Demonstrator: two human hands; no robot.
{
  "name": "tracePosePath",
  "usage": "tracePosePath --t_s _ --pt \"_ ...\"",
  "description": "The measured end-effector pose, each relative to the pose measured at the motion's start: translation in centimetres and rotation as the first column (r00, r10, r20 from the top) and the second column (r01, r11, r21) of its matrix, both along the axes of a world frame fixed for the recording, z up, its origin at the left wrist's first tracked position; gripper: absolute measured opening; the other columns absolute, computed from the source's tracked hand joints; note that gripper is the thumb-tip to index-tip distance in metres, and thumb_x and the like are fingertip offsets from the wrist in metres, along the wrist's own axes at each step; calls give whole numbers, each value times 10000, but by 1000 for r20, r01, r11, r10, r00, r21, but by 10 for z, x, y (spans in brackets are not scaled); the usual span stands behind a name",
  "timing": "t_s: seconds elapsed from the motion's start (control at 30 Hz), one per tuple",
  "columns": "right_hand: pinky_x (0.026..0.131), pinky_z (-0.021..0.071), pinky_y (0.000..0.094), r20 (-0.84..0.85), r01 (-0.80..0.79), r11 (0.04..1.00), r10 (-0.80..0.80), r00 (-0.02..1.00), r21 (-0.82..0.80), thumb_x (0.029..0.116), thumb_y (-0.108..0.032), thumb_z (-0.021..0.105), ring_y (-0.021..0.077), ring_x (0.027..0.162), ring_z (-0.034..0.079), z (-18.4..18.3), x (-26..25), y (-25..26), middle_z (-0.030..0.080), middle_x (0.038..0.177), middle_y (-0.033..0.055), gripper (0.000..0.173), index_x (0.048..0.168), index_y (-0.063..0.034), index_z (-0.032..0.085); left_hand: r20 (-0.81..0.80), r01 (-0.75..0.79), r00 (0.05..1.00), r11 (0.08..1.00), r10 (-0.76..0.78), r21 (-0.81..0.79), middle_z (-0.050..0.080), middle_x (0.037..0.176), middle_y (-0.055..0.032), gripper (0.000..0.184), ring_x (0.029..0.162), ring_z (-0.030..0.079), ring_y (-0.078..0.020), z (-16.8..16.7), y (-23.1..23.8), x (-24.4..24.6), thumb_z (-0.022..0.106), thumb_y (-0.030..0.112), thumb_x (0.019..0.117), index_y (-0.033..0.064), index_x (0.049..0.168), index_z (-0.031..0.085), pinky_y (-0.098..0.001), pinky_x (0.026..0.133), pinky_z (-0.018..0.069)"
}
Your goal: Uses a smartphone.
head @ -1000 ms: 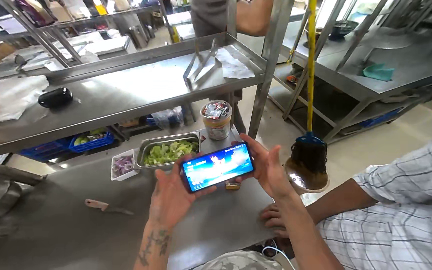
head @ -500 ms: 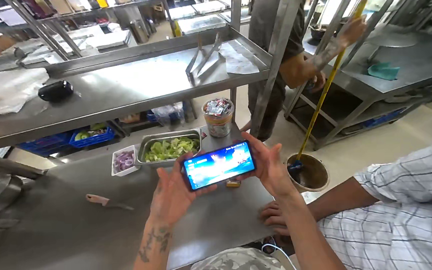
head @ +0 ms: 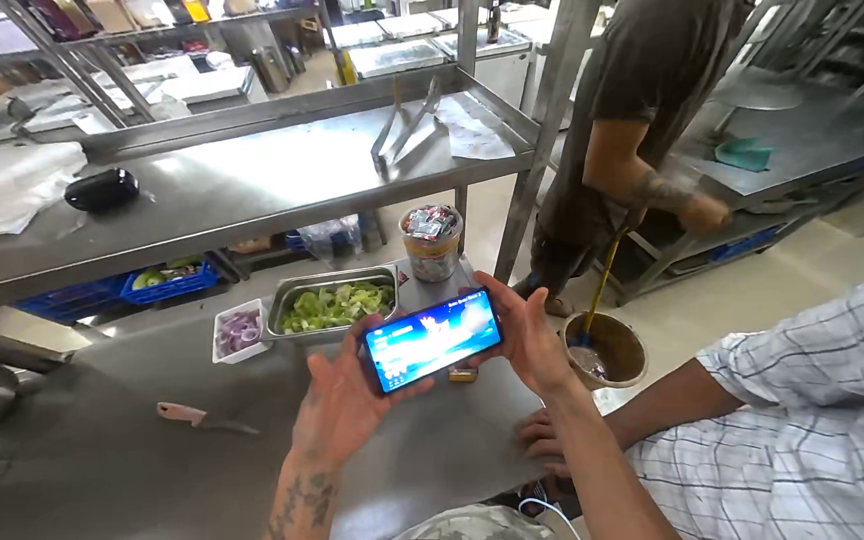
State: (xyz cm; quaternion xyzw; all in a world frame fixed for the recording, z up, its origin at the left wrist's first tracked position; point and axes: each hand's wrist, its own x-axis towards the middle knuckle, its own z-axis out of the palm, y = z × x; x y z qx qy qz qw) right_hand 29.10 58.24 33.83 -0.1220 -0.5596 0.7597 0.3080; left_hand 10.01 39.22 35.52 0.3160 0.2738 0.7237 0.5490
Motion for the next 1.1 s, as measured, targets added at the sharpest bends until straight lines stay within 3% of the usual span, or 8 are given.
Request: tracePosePath --t_s 0.13,0.33,0.53,0.67,0.9,1.0,1.1 --pt "611 625 368 67 34 999 -33 997 -16 850 -906 209 236 1058 706 -14 -12 1 586 1435 59 968 1554 -269 397 -19 56 998 997 -55 57 461 1534 -125 832 1335 523 -403 7 -3 6 659 731 806 267 1476 493 -645 1002 501" --pt "647 641 426 73 76 996 -79 994 40 840 -903 271 281 1047 709 2 -7 -27 568 1448 81 979 1569 -261 387 -27 -66 998 996 65 -60 569 1431 -140 856 1235 607 -409 -12 -12 -18 599 796 787 259 1449 512 -634 926 548" --pt "648 631 382 142 103 995 -101 985 -5 842 -907 265 220 1045 710 -21 -22 -32 607 1416 22 939 1554 -311 406 -16 29 999 1000 -29 12 477 1520 -132 849 1315 542 -400 0 -23 -11 708 697 793 243 1474 482 -629 985 521" --pt "604 631 379 88 126 991 -130 988 41 805 -922 304 241 1022 716 3 -20 -52 573 1442 64 998 1560 -275 393 -78 -28 997 999 25 -40 565 1436 -121 816 1243 607 -381 -13 -27 -36 602 755 831 265 1472 476 -612 919 563" --pt "565 607 321 161 140 990 -137 977 -4 804 -925 322 181 964 723 -27 -39 -55 633 1377 3 938 1529 -340 428 -54 76 996 997 -75 31 546 1441 -138 810 1272 580 -363 -3 -39 -35 683 674 842 249 1494 457 -592 997 528" --pt "518 589 292 129 180 984 -180 975 13 820 -911 309 162 863 724 -14 -40 -69 651 1323 30 930 1527 -321 439 -66 63 996 998 -62 8 547 1449 -130 775 1264 591 -357 -13 -41 -51 649 674 866 266 1496 459 -579 964 551" --pt "514 589 291 138 192 980 -196 971 44 805 -918 325 164 896 727 -8 -44 -76 649 1330 33 952 1533 -315 432 -36 49 998 999 -49 -7 545 1453 -141 780 1258 595 -375 -18 -47 -59 660 670 858 263 1490 452 -582 955 557"
